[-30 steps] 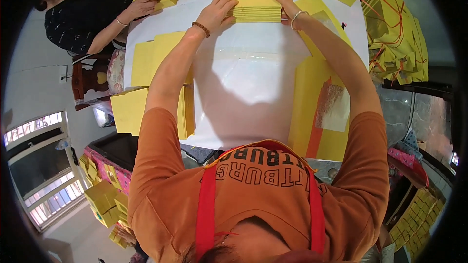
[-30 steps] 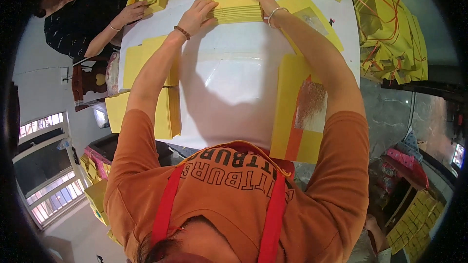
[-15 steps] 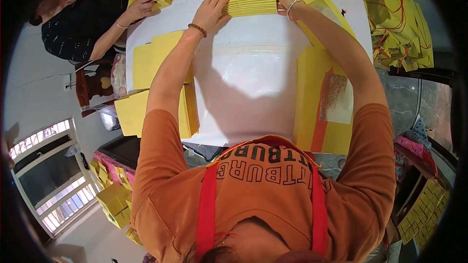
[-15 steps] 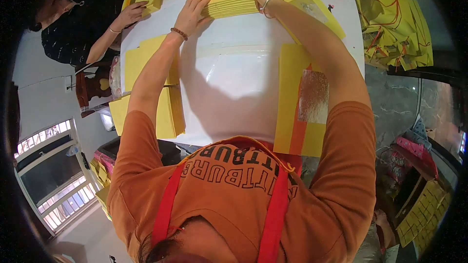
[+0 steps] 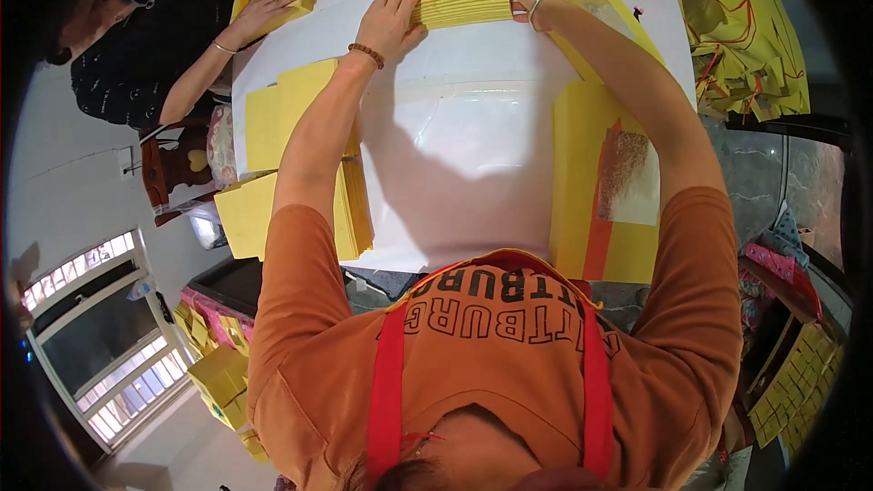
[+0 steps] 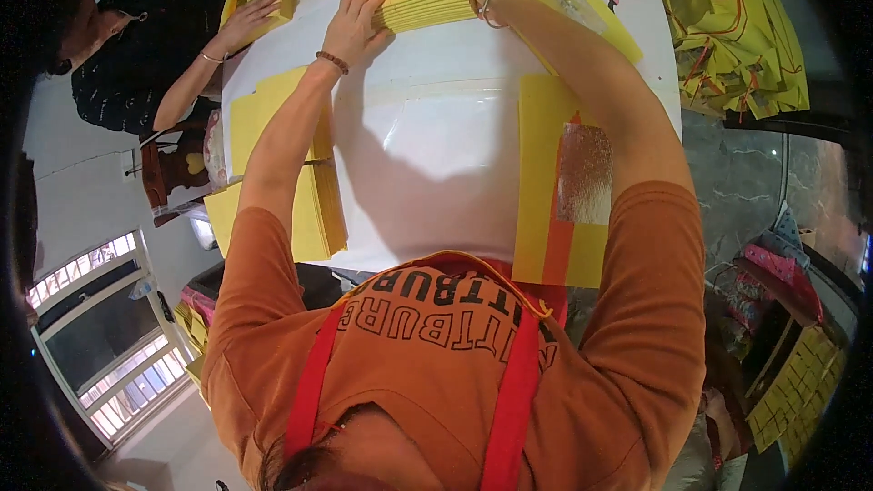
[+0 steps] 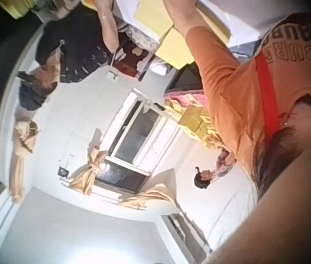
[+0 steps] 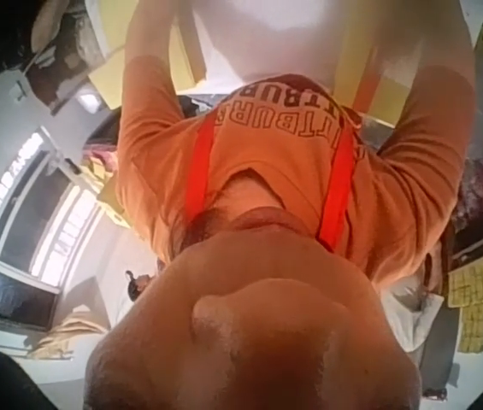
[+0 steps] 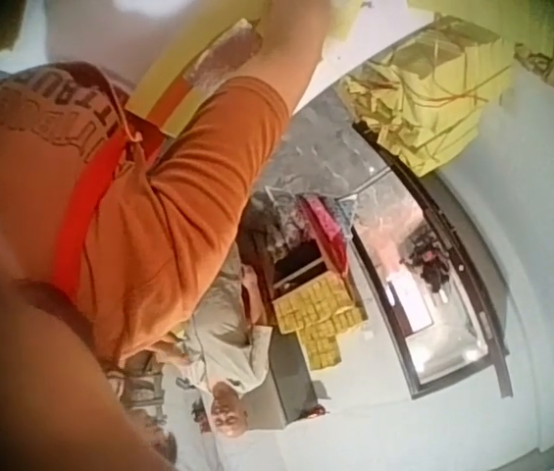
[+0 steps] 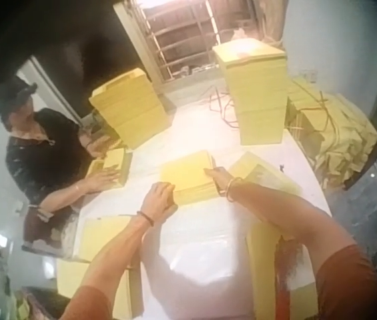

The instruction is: Fold and stack individual sheets of joss paper for packaging.

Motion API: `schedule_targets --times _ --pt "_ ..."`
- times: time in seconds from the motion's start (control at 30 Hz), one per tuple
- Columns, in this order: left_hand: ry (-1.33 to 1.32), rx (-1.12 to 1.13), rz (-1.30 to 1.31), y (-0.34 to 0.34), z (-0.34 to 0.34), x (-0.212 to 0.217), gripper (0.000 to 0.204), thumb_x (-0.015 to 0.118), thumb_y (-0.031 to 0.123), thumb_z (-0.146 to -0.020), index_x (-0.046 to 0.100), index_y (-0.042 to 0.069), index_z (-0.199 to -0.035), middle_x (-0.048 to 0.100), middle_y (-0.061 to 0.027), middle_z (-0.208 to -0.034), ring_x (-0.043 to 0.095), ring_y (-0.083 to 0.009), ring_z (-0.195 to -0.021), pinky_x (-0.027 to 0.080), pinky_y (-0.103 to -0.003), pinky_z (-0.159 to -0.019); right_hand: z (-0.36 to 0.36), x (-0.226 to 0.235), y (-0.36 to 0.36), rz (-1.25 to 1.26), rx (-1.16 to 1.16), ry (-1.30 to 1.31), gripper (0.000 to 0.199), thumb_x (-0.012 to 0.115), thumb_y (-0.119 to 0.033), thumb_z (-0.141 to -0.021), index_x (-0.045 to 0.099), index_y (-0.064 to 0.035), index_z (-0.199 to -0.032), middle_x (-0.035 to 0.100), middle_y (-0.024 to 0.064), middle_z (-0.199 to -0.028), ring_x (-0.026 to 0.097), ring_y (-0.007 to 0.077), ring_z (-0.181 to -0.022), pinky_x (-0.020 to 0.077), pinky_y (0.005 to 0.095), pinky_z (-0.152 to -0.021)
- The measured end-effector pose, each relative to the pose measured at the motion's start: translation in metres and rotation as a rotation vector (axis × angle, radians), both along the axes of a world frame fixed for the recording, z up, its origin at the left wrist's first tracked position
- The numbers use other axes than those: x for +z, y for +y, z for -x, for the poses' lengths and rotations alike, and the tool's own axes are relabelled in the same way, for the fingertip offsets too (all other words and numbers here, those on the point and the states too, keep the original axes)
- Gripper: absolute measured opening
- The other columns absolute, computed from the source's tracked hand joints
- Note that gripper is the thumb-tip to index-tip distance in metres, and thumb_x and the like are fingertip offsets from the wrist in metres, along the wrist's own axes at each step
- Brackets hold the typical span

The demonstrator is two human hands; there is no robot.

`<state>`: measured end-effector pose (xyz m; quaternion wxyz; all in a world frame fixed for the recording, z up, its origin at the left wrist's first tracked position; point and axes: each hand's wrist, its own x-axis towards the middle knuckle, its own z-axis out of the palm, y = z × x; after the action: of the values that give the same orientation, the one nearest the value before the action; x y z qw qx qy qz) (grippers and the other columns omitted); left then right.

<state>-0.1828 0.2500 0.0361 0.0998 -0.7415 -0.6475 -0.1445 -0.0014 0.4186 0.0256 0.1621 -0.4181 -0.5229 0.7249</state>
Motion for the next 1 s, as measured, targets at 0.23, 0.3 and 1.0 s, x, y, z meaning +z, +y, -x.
schedule_targets --times 0.23,0.3,1.0 --pt "-0.006 -0.008 -0.008 -0.001 0.003 -0.001 0.064 0.070 0.016 -0.064 0.042 0.008 -0.120 0.044 -0.0107 -0.118 0.041 -0.0314 -0.109 0.040 -0.037 -0.092 0.003 0.000 -0.003 -0.026 -0.062 0.000 0.057 0.062 -0.044 -0.077 0.046 0.0012 -0.109 0.037 -0.0004 -0.045 0.031 0.0092 -0.032 0.0220 0.0272 -0.031" --pt "-0.014 -0.017 -0.016 -0.001 0.002 -0.001 0.064 0.070 0.017 -0.064 0.041 0.008 -0.121 0.044 -0.0109 -0.118 0.041 -0.0316 -0.109 0.039 -0.038 -0.092 0.001 0.001 -0.001 0.003 -0.015 -0.015 0.062 0.061 -0.044 -0.077 0.042 0.0019 -0.115 0.038 0.0000 -0.045 0.032 0.0093 -0.032 0.0228 0.0270 -0.031" --pt "0.284 0.037 -0.114 0.007 -0.020 0.000 0.071 0.067 0.020 -0.063 0.038 0.014 -0.127 0.042 -0.0088 -0.117 0.040 -0.0268 -0.108 0.029 -0.043 -0.093 0.004 0.008 0.003 0.121 0.032 0.013 0.047 0.061 -0.041 -0.078 0.050 -0.0028 -0.103 0.051 0.0027 -0.057 0.042 0.0111 -0.038 0.0324 0.0290 -0.036"
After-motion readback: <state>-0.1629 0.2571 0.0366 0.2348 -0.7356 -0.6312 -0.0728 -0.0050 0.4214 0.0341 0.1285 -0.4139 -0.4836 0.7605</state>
